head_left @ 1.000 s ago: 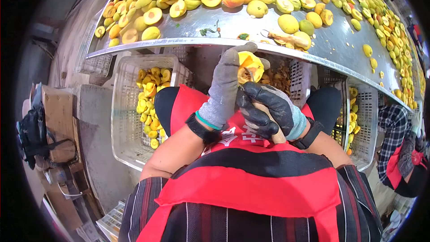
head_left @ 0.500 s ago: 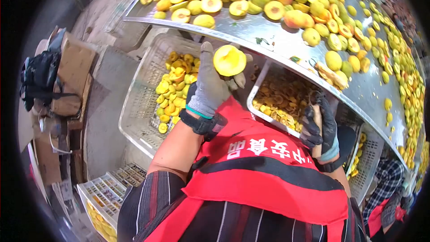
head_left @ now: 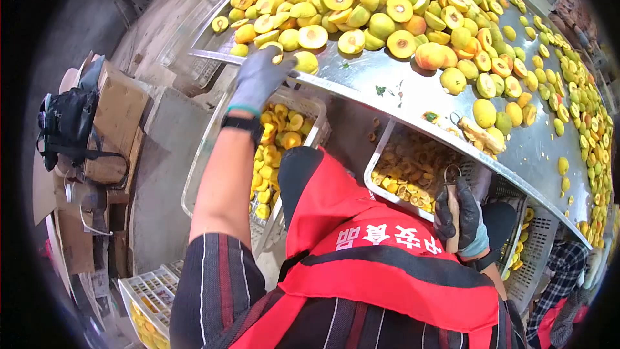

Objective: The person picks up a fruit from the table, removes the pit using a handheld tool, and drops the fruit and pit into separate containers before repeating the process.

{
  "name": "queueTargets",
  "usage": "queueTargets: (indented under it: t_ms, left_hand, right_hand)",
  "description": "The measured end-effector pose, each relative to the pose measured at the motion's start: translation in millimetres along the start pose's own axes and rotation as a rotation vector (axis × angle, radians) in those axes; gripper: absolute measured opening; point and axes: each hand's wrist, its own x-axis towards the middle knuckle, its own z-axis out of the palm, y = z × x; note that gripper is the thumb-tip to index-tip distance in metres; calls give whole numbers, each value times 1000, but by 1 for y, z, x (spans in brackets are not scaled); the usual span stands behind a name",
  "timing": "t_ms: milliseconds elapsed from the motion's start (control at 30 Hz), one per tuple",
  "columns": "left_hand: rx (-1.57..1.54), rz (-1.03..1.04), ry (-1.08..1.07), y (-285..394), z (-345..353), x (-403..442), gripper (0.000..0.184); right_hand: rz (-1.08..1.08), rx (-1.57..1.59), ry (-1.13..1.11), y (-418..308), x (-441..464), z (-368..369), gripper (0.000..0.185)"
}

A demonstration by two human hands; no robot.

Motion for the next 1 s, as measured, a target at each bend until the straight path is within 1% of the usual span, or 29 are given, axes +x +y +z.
queueTargets:
  t_ms: [33, 67, 100, 167, 200, 233, 300, 333, 367, 433, 467, 500, 533, 567, 633, 667, 700, 767, 800, 833, 900, 933, 967, 1000]
  left_hand:
    - [142, 5, -142, 12, 2, 18, 51]
    - [261, 83, -182, 8, 21, 35, 52]
    - [268, 84, -225, 17, 24, 40, 52]
    - [254, 92, -301, 24, 37, 54, 52]
    - [248, 66, -301, 34, 32, 49, 56]
    - [246, 78, -303, 34, 34, 48, 56]
    - [-189, 33, -299, 31, 38, 46, 57]
    - [-669, -51, -343, 35, 37, 33, 57]
    - [-995, 73, -279, 42, 35, 19, 50]
    - [-1630, 115, -430, 63, 19, -15, 48]
    - [-1625, 115, -434, 70, 17, -31, 48]
    - [-1922, 112, -650, 78, 15, -47, 50]
    - [-2209, 103, -881, 86, 17, -62, 52]
    - [-2305, 239, -950, 97, 23, -77, 58]
    - [-2386, -16, -925, 111, 34, -103, 60]
    - [-2426, -110, -957, 116, 35, -115, 62]
    - [-2428, -120, -979, 123, 36, -122, 62]
    - [-2405, -106, -914, 135, 36, -135, 63]
    - [-2405, -120, -907, 143, 33, -141, 58]
    - [-2404, -124, -919, 146, 35, -145, 58]
    - [-2353, -3, -845, 150, 39, -150, 54]
    - [-2265, 51, -756, 154, 40, -153, 55]
    - [-2264, 48, -764, 157, 39, -156, 55]
    - [-2215, 35, -663, 161, 36, -159, 54]
  right_hand:
    - [-19, -30, -8, -1, 0, 3, 47]
    - [-52, -75, 38, -3, -4, 14, 46]
    - [-95, -102, 42, -1, -6, 13, 45]
    - [-70, -168, 56, -6, -15, 17, 45]
    - [-28, -146, -13, -5, -14, 10, 36]
    - [-26, -220, 20, -4, -17, 8, 35]
    - [-24, -270, 29, -8, -20, 11, 32]
    - [-32, -257, 36, -13, -21, 14, 32]
    - [-27, -308, 14, -18, -22, 18, 32]
    - [-16, -353, -12, -25, -20, 26, 31]
    - [-81, -400, -75, -29, -18, 29, 30]
    - [-147, -449, -136, -32, -15, 33, 29]
    - [-137, -378, -127, -32, -9, 38, 29]
    - [-163, -467, -146, -40, -12, 47, 26]
    - [-170, -531, -122, -44, -12, 61, 24]
    - [-165, -537, -144, -42, -8, 60, 21]
    - [-220, -551, -95, -36, -5, 66, 31]
    - [-246, -637, -105, -35, -2, 68, 31]
    - [-241, -620, -102, -32, 0, 67, 30]
    - [-240, -616, -93, -30, 2, 62, 30]
    - [-454, -909, -210, -28, 5, 56, 21]
    - [-206, -667, -93, -32, 0, 64, 21]
    - [-205, -662, -87, -31, 0, 64, 21]
    - [-254, -689, -82, -29, 1, 63, 22]
